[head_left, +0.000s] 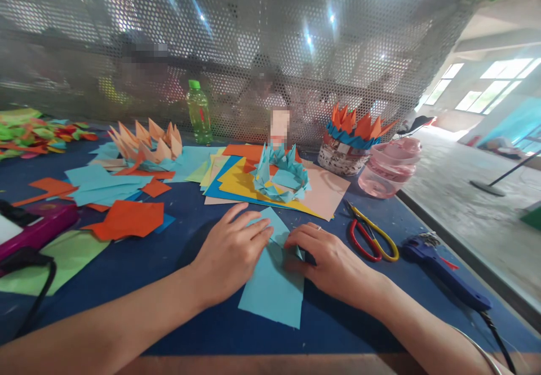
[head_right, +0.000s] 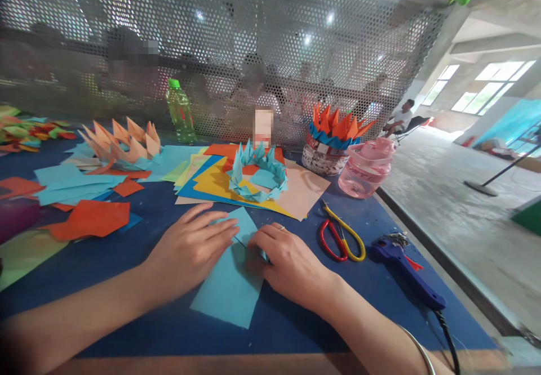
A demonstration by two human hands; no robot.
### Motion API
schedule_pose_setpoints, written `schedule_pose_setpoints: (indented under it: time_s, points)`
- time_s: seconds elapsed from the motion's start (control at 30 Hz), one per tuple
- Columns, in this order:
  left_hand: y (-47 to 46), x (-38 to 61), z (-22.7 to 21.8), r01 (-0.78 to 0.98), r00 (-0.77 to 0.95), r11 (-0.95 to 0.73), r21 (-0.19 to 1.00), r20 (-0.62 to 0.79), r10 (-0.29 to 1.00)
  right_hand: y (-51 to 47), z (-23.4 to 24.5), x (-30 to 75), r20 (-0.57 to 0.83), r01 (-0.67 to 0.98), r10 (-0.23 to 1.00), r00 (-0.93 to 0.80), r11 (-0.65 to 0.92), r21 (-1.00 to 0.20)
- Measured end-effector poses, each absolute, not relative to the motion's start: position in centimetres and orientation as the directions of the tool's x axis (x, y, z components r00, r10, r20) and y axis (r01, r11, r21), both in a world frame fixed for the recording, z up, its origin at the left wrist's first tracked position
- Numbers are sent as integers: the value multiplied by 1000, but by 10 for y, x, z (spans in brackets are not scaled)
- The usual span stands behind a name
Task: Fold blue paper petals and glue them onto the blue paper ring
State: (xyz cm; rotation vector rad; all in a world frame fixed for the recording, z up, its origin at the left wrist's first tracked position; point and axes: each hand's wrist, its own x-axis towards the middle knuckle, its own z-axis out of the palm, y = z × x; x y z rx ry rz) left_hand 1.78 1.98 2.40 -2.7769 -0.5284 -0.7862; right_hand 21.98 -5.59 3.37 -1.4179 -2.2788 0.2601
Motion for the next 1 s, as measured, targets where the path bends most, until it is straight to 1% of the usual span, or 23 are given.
schedule_pose_setpoints:
  time_s: [0.07, 0.13, 0.2, 0.3, 0.47, 0.6, 0.7, 0.8, 1.0]
  points:
    - [17, 17, 26, 298, 801, -952, -66, 560, 212, -55, 32, 222, 270, 797, 875, -401, 479, -369]
    - [14, 18, 26, 212, 810, -977, 10, 557, 181, -55, 32, 223, 281, 790, 858, -429, 508, -344]
    - [12, 18, 25, 180, 833, -978, 102, 513, 207, -55, 32, 224, 293, 786, 844, -449, 529, -320]
    - [13, 18, 24, 208, 867, -958, 197, 416, 274, -56, 32, 224, 305, 788, 828, -471, 550, -275]
    - [17, 17, 25, 233, 888, -938, 258, 337, 314, -57, 32, 222, 311, 796, 795, -521, 584, -159]
    - [18, 18, 24, 241, 881, -939, 246, 350, 318, -58, 32, 220, 306, 798, 785, -539, 592, -110]
    - [17, 21, 23, 241, 876, -947, 213, 372, 306, -59, 33, 221, 294, 797, 790, -537, 590, -129]
    - [17, 23, 21, 233, 868, -953, 194, 399, 294, -59, 33, 222, 292, 796, 807, -513, 574, -192]
    - [15, 23, 17, 288, 838, -929, 231, 408, 361, -60, 36, 226, 266, 805, 873, -409, 482, -345]
